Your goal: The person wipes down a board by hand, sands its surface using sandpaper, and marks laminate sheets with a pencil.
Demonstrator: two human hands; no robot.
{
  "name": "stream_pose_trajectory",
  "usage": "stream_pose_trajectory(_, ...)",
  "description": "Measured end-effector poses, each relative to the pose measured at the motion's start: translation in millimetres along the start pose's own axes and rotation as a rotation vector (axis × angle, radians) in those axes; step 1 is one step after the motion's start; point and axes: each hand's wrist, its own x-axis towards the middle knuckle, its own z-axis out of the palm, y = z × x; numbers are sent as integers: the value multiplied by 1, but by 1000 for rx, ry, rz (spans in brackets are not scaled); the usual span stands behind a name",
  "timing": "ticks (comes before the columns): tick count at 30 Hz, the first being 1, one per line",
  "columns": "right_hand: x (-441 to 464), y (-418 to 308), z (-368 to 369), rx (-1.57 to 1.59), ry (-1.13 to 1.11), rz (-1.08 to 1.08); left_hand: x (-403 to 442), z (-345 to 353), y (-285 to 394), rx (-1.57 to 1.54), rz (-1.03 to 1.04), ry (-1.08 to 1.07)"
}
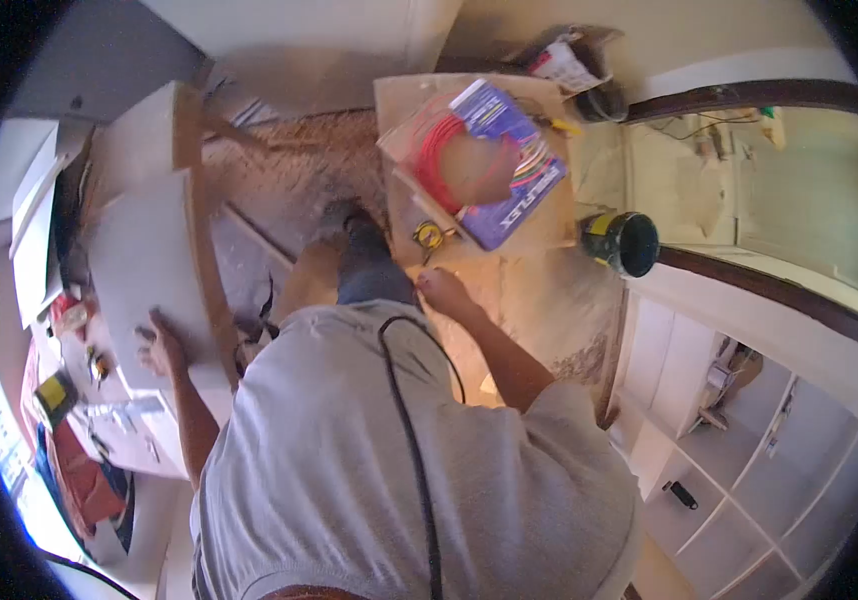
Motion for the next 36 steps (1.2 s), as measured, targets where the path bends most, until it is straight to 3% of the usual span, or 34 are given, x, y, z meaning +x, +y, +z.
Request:
stream_pose_trajectory(1, 0, 18, 17, -38, -99, -45, 4, -2, -3, 7, 9, -29)
stream_pose_trajectory(3, -15, 59, 45, -117, -42, -154, 1, -12, 0, -39, -1, -52)
stream_pose_trajectory(5, -41, 51, 32, 141, -120, 300, 2, -8, -3, -72, 10, -40)
stream_pose_trajectory(9, -76, 81, 50, -28, -63, 230, 5, -2, -7, -70, 13, -35)
stream_pose_trajectory(11, -77, 79, 46, -6, -104, 342, 12, 9, -16, -34, 31, 11)
stream_pose_trajectory(13, -68, 118, 67, -216, -263, 168, -13, -16, -2, 25, 82, -1)
stream_pose_trajectory(14, -58, 119, 64, -139, -205, 143, -18, -26, -5, 7, 160, -59)
stream_pose_trajectory(15, -55, 112, 64, -56, -158, 133, -3, -12, -14, -6, 104, -9)
stream_pose_trajectory(17, -42, 80, 53, 169, -107, 418, -11, -26, -8, -99, 83, -79)
stream_pose_trajectory(20, -24, 47, 24, 41, -278, 319, -16, -28, -8, -112, 66, -78)
stream_pose_trajectory(22, -12, 51, 32, 39, -219, 298, -21, -26, -5, -84, 97, -49)
stream_pose_trajectory(24, 8, 61, 36, -236, -100, -15, -17, -16, -8, -39, 105, 10)
stream_pose_trajectory(25, 14, 45, 26, -115, 29, 160, -17, -12, -8, -6, 104, 20)
stream_pose_trajectory(27, 26, 25, 22, 131, 318, 50, -20, -11, -8, -17, 113, 52)
stream_pose_trajectory(31, 33, 9, 28, 311, 190, 250, -17, -7, -11, -23, 120, 76)
stream_pose_trajectory(33, 26, 10, 36, 134, 206, 126, -20, -7, -10, -9, 125, 77)
stream_pose_trajectory(35, 9, 8, 29, -15, 31, 223, -22, -11, -9, -18, 125, 69)
stream_pose_trajectory(36, 5, 67, 59, -82, -100, 243, -28, -15, -6, 48, 191, 21)
